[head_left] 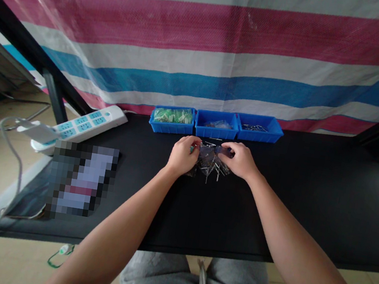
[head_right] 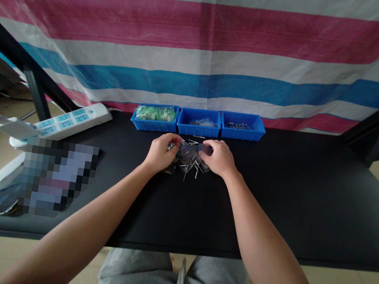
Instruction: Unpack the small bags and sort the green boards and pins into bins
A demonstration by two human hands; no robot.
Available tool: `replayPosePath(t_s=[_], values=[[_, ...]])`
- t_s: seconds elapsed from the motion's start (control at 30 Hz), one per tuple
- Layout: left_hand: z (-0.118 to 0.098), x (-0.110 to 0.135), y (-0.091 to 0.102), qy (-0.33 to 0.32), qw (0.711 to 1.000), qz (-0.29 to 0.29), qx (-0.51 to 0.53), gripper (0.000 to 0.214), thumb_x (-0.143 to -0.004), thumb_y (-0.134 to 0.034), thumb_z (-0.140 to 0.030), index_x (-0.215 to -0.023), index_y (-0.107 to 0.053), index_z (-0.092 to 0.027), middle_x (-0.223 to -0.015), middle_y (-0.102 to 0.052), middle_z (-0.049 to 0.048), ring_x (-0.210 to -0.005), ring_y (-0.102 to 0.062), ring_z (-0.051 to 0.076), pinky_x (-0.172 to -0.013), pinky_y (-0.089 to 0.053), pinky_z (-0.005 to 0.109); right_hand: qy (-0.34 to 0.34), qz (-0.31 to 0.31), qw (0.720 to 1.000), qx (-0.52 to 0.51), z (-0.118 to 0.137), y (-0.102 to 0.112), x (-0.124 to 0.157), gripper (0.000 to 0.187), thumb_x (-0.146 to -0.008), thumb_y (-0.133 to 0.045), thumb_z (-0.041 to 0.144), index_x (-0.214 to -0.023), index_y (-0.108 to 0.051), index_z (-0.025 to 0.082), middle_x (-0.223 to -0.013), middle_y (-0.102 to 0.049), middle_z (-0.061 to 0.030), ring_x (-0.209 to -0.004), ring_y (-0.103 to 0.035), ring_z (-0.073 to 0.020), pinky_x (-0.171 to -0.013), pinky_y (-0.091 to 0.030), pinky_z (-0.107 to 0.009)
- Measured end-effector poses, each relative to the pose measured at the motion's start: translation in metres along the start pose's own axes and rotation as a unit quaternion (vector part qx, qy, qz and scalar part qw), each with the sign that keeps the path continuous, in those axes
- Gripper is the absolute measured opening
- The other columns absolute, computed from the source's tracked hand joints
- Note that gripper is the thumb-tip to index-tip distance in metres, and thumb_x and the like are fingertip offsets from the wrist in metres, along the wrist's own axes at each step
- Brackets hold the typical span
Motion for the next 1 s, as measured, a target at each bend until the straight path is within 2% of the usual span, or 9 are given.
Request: replayPosePath(t_s=[0.17,0.3,0.37,0.47,0.57,0.67,0.77,0.9,1.0], values=[[-0.002,0.0,0.001,-0.006,1.0,-0.004,0.001,0.022,-0.077,-0.052,-0.012,-0.092,-0.066,-0.018,-0.091,-0.07,0.0059,-0.086,-0.064,0.02,-0.082,-0.051,0.033,-0.014,-0.033,0.999,-0.004,-0.002,0.003,-0.001,0.021,-0.086,-0.056,0.032,-0.089,-0.073,0.02,-0.08,-0.074,-0.0071,-0.072,-0.066,-0.0216,-0.07,-0.049,-0.033],[-0.003,0.0,0.002,-0.009,1.0,-0.009,0.003,0.021,-0.079,-0.051,-0.014,-0.093,-0.066,-0.018,-0.091,-0.07,0.0061,-0.086,-0.064,0.02,-0.082,-0.051,0.033,-0.044,-0.092,0.994,-0.03,-0.009,0.007,-0.001,0.027,-0.089,-0.051,0.034,-0.09,-0.072,0.018,-0.083,-0.075,-0.0094,-0.072,-0.069,-0.0225,-0.069,-0.049,-0.032],[-0.004,0.0,0.003,-0.01,1.0,-0.009,0.005,0.022,-0.079,-0.052,-0.014,-0.094,-0.066,-0.018,-0.091,-0.07,0.006,-0.085,-0.064,0.019,-0.083,-0.051,0.034,-0.062,-0.124,0.988,-0.07,-0.011,0.008,-0.002,0.028,-0.089,-0.051,0.037,-0.091,-0.071,0.017,-0.084,-0.075,-0.01,-0.069,-0.068,-0.021,-0.068,-0.05,-0.032],[-0.006,0.0,0.004,-0.009,1.0,-0.009,0.003,0.02,-0.081,-0.052,-0.018,-0.096,-0.066,-0.019,-0.091,-0.07,0.0057,-0.086,-0.064,0.02,-0.083,-0.05,0.033,-0.098,-0.139,0.968,-0.182,-0.012,0.007,-0.003,0.036,-0.087,-0.053,0.048,-0.089,-0.068,0.016,-0.079,-0.073,-0.0085,-0.055,-0.063,-0.0155,-0.054,-0.047,-0.028],[-0.009,0.0,0.007,-0.01,1.0,-0.022,0.004,0.024,-0.087,-0.051,-0.028,-0.106,-0.062,-0.018,-0.09,-0.071,0.0057,-0.089,-0.065,0.02,-0.086,-0.047,0.035,-0.134,-0.117,0.935,-0.306,-0.007,0.005,-0.004,0.045,-0.077,-0.061,0.059,-0.089,-0.064,0.015,-0.074,-0.071,-0.0075,-0.049,-0.058,-0.0131,-0.04,-0.037,-0.023],[-0.016,0.002,0.009,-0.027,0.999,-0.026,0.001,0.03,-0.092,-0.047,-0.034,-0.114,-0.059,-0.017,-0.09,-0.071,0.0054,-0.091,-0.065,0.021,-0.093,-0.042,0.038,-0.153,-0.08,0.914,-0.368,0.003,0.004,-0.003,0.048,-0.071,-0.068,0.06,-0.089,-0.063,0.016,-0.074,-0.07,-0.0074,-0.05,-0.059,-0.0135,-0.037,-0.032,-0.022],[-0.023,0.005,0.009,-0.049,0.999,-0.001,-0.009,0.029,-0.093,-0.047,-0.036,-0.112,-0.06,-0.019,-0.095,-0.071,0.0054,-0.093,-0.065,0.021,-0.094,-0.038,0.039,-0.157,-0.045,0.91,-0.382,0.013,0.001,-0.001,0.045,-0.071,-0.069,0.059,-0.087,-0.062,0.017,-0.075,-0.07,-0.0072,-0.048,-0.058,-0.0133,-0.038,-0.031,-0.023],[-0.029,0.007,0.005,-0.077,0.996,0.044,-0.007,0.023,-0.091,-0.053,-0.036,-0.102,-0.064,-0.02,-0.094,-0.072,0.004,-0.091,-0.066,0.021,-0.093,-0.037,0.038,-0.146,-0.019,0.908,-0.392,0.022,-0.004,0.002,0.044,-0.071,-0.068,0.058,-0.087,-0.061,0.018,-0.068,-0.069,-0.0042,-0.046,-0.056,-0.0124,-0.041,-0.036,-0.024],[-0.032,0.007,0.003,-0.073,0.996,0.041,0.011,0.017,-0.088,-0.058,-0.034,-0.093,-0.065,-0.02,-0.087,-0.072,0.0029,-0.083,-0.066,0.019,-0.088,-0.041,0.037,-0.144,-0.01,0.911,-0.387,0.026,-0.006,0.004,0.044,-0.072,-0.067,0.059,-0.087,-0.06,0.018,-0.058,-0.064,-0.0005,-0.044,-0.054,-0.0123,-0.043,-0.039,-0.025]])
Point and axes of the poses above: each hand's wrist, its own x-axis away from the middle knuckle, its own y-axis out of the back of the hand, z = x × y, the point moved 2 cm from there along -x, towards the middle knuckle
